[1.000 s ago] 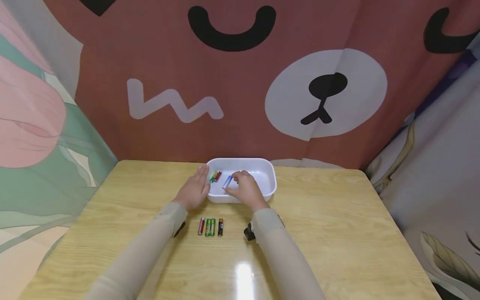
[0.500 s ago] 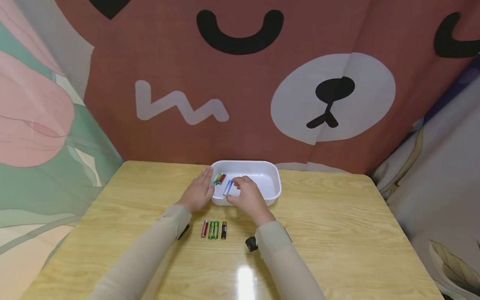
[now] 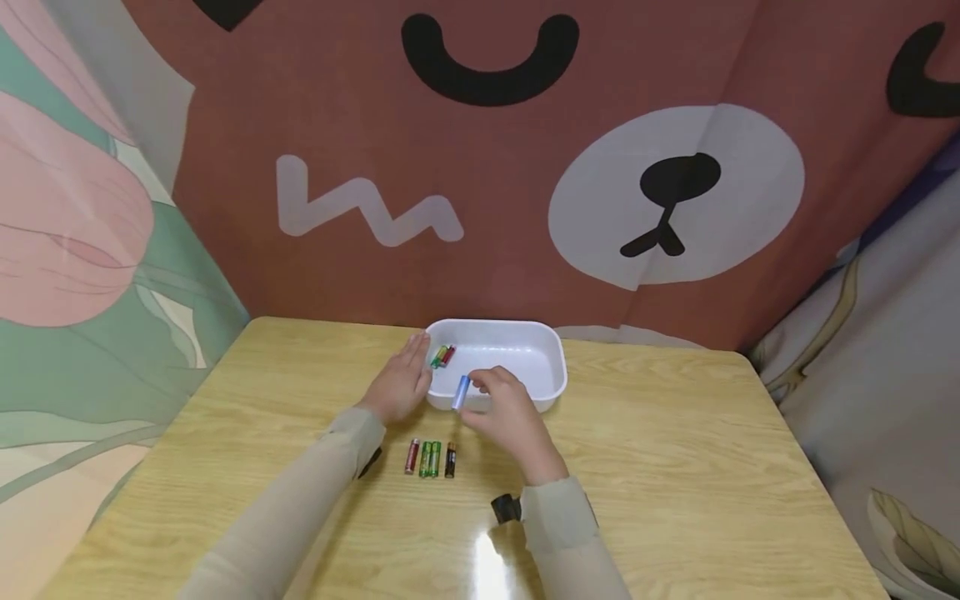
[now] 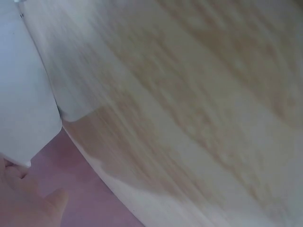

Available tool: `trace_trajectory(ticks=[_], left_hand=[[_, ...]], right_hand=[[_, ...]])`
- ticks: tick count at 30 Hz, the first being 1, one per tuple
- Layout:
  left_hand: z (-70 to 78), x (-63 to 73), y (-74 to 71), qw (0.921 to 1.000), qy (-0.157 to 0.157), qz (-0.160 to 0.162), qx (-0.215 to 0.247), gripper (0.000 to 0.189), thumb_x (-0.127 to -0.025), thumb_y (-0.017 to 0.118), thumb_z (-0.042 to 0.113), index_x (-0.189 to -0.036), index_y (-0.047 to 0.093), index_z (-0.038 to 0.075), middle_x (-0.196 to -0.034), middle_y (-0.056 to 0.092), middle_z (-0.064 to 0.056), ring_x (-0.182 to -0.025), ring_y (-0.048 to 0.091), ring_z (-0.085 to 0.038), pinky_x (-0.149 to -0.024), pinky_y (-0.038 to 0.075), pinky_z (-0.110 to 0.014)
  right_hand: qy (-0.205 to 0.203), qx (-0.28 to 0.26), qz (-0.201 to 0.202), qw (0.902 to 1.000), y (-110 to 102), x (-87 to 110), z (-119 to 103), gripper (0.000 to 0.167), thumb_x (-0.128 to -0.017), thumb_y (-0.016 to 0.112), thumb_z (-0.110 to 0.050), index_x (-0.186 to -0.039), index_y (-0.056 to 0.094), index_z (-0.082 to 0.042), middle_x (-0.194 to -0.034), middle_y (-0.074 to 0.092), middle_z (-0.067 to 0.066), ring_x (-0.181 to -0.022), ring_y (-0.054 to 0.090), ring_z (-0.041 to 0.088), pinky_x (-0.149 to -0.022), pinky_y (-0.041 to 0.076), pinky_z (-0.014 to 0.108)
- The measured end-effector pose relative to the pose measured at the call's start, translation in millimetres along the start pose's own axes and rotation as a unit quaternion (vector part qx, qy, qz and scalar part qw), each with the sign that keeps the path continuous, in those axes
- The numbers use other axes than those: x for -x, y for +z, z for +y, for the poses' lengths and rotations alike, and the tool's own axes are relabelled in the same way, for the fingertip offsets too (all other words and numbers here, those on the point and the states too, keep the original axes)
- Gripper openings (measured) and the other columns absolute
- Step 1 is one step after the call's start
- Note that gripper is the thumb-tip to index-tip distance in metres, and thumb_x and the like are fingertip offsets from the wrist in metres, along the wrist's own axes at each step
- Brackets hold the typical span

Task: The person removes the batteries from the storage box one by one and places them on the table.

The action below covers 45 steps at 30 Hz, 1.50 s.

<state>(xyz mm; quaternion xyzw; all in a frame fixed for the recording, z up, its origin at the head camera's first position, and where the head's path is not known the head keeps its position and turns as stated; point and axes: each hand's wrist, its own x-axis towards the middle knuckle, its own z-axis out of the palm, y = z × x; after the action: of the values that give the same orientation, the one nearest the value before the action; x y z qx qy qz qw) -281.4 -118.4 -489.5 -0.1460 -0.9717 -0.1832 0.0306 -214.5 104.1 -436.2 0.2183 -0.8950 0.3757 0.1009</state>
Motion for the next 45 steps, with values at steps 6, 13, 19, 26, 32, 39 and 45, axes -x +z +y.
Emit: trace_trajectory(ticks=[6, 13, 19, 26, 32, 39, 45], left_hand=[[0.6, -1.9, -0.1, 1.0, 0.001, 0.004, -0.002, 0.063, -0.109, 0.032, 0.032, -0.162, 0.01, 0.006, -0.17, 0.011, -0.008, -0.156, 0.007, -0.024, -0.124, 0.018, -0.05], [2.3, -2.1, -0.8, 1.0, 0.002, -0.001, -0.003, 0.063, -0.109, 0.032, 0.032, -0.162, 0.011, 0.005, -0.17, 0.01, -0.009, -0.156, 0.007, -0.024, -0.124, 0.018, -0.05], [2.8, -2.0, -0.1, 0.9999, 0.003, -0.002, -0.015, 0.063, -0.109, 0.032, 0.032, -0.162, 0.012, 0.004, -0.17, 0.013, -0.01, -0.156, 0.011, -0.027, -0.124, 0.02, -0.05], [2.4, -1.5, 3.2, 0.9999, 0.004, -0.002, -0.01, 0.063, -0.109, 0.033, 0.031, -0.162, 0.014, 0.003, -0.17, 0.013, -0.01, -0.156, 0.01, -0.027, -0.124, 0.02, -0.051], [1.7, -1.3, 4.0, 0.9999, 0.002, -0.003, -0.01, 0.063, -0.109, 0.033, 0.032, -0.162, 0.013, 0.004, -0.17, 0.011, -0.009, -0.156, 0.009, -0.025, -0.124, 0.02, -0.05], [3.8, -2.5, 2.0, 0.9999, 0.001, -0.007, -0.008, 0.064, -0.109, 0.032, 0.032, -0.162, 0.012, 0.004, -0.17, 0.01, -0.009, -0.156, 0.007, -0.024, -0.124, 0.019, -0.05], [2.0, -1.9, 0.7, 1.0, -0.003, -0.001, 0.004, 0.064, -0.109, 0.032, 0.031, -0.162, 0.009, 0.004, -0.17, 0.008, -0.009, -0.156, 0.005, -0.023, -0.125, 0.018, -0.049]], right_hand=[[-0.012, 0.013, -0.004, 0.9998, -3.6, 7.7, -4.5, 0.045, -0.076, 0.087, -0.012, -0.117, 0.07, 0.0, -0.104, 0.07, 0.013, -0.095, 0.067, 0.028, -0.088, 0.059, 0.043], [0.009, 0.013, -0.033, 0.9993, -5.8, 17.4, -4.4, 0.043, -0.077, 0.085, -0.009, -0.116, 0.071, 0.001, -0.105, 0.07, 0.014, -0.098, 0.066, 0.03, -0.089, 0.057, 0.044], [0.033, 0.013, -0.079, 0.9963, -2.9, 21.3, -2.2, 0.045, -0.076, 0.087, -0.009, -0.117, 0.071, 0.001, -0.107, 0.069, 0.013, -0.099, 0.065, 0.03, -0.09, 0.057, 0.045], [0.015, 0.023, -0.124, 0.9919, 4.7, 23.8, 6.4, 0.041, -0.075, 0.086, -0.009, -0.112, 0.071, 0.001, -0.104, 0.07, 0.014, -0.096, 0.065, 0.031, -0.086, 0.057, 0.045], [0.026, 0.017, -0.148, 0.9886, 9.4, 23.9, 10.5, 0.041, -0.074, 0.087, -0.007, -0.111, 0.072, 0.002, -0.105, 0.07, 0.014, -0.096, 0.065, 0.03, -0.086, 0.058, 0.043], [0.041, 0.018, -0.171, 0.9843, 10.6, 23.9, 14.7, 0.041, -0.072, 0.087, -0.004, -0.11, 0.073, 0.001, -0.101, 0.069, 0.01, -0.095, 0.065, 0.027, -0.088, 0.057, 0.043], [0.042, 0.01, -0.181, 0.9826, 13.9, 23.3, 17.9, 0.037, -0.072, 0.086, 0.0, -0.107, 0.073, 0.002, -0.101, 0.07, 0.01, -0.098, 0.066, 0.028, -0.09, 0.057, 0.045]])
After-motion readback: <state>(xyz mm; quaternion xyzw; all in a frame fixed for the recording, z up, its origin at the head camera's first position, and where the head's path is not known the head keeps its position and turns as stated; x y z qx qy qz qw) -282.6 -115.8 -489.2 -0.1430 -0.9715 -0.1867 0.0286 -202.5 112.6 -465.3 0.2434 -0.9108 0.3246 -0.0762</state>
